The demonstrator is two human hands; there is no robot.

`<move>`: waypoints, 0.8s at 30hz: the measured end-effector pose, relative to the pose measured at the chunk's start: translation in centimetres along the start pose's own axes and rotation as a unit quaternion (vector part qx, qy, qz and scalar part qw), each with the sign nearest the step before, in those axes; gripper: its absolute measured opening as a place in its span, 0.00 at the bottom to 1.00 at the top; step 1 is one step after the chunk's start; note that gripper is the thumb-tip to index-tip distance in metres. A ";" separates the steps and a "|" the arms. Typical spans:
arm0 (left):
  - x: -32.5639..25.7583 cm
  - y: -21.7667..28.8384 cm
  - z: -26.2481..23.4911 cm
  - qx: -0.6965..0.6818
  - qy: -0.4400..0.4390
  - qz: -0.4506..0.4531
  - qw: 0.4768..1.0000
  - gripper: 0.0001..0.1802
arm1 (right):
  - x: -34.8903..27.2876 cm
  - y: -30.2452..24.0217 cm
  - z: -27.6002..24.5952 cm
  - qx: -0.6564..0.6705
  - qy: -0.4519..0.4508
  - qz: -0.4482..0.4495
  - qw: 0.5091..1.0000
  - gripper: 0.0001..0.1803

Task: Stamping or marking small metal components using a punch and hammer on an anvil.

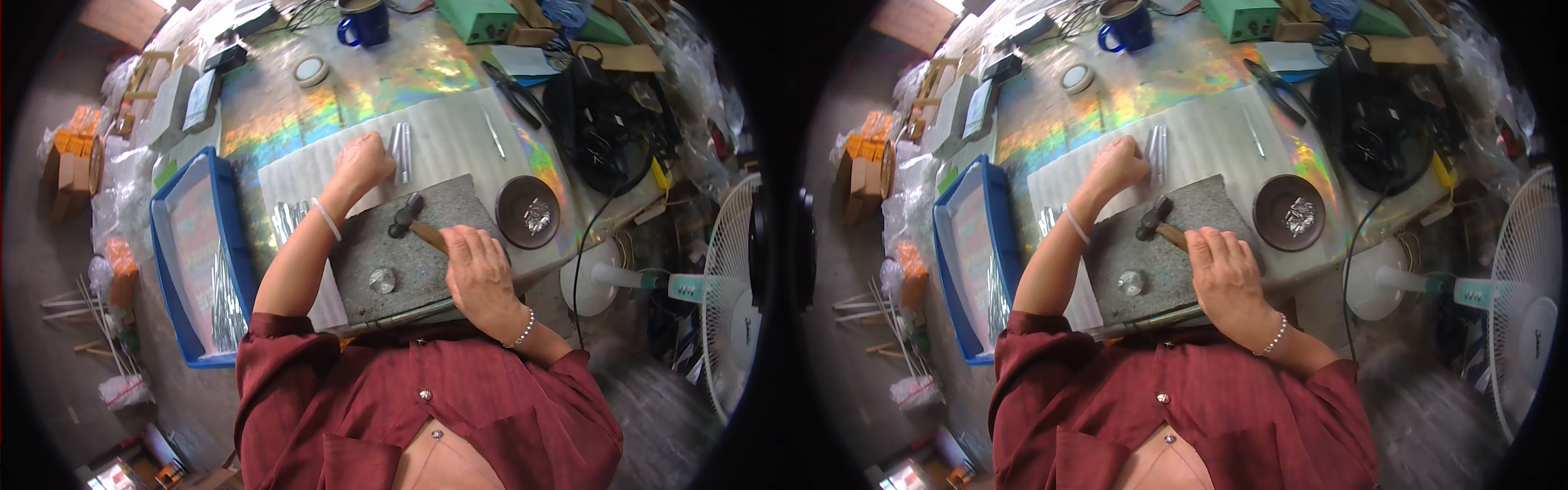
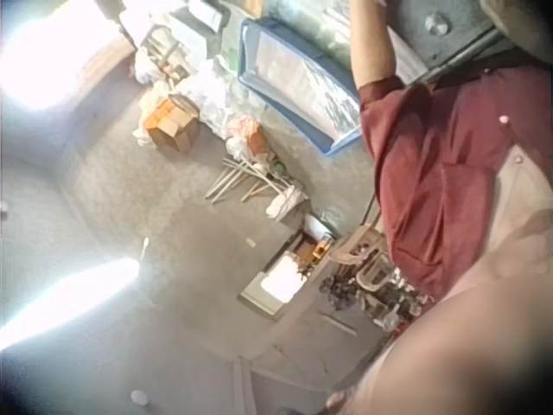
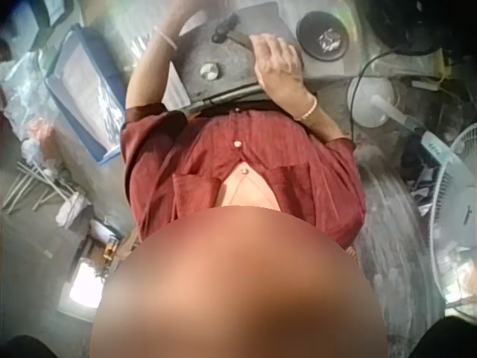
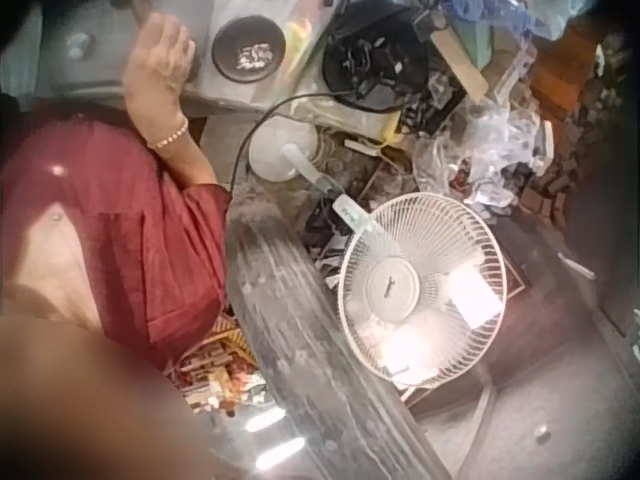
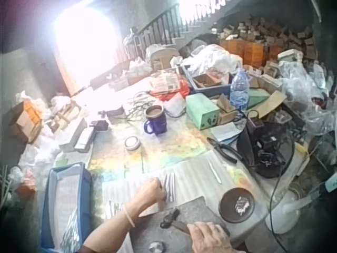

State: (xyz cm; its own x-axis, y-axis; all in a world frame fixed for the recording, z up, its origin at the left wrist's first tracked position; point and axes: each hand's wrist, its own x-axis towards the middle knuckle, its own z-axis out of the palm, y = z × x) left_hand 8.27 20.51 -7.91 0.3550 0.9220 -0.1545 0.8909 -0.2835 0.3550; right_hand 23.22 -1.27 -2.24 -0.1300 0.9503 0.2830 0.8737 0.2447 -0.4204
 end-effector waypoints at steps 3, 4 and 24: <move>0.6 1.3 -0.9 0.058 -0.097 -0.014 0.993 0.17 | 0.3 0.2 0.4 -0.023 0.000 -0.005 1.000 0.17; 0.6 1.4 -0.9 0.061 -0.099 -0.008 0.993 0.17 | 0.4 0.3 0.4 -0.024 0.003 0.001 1.000 0.17; -19.1 -1.1 -8.6 -0.471 0.054 -0.049 0.879 0.10 | -2.7 13.5 -3.5 0.197 0.112 0.310 0.923 0.06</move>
State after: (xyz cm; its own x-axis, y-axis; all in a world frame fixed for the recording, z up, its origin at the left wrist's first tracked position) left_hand -1.92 5.50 2.57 0.2155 0.9638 -0.1571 0.2672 0.0965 0.9588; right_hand 37.02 -1.17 -5.65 0.4758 0.8788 0.0347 0.5034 -0.2398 -0.8301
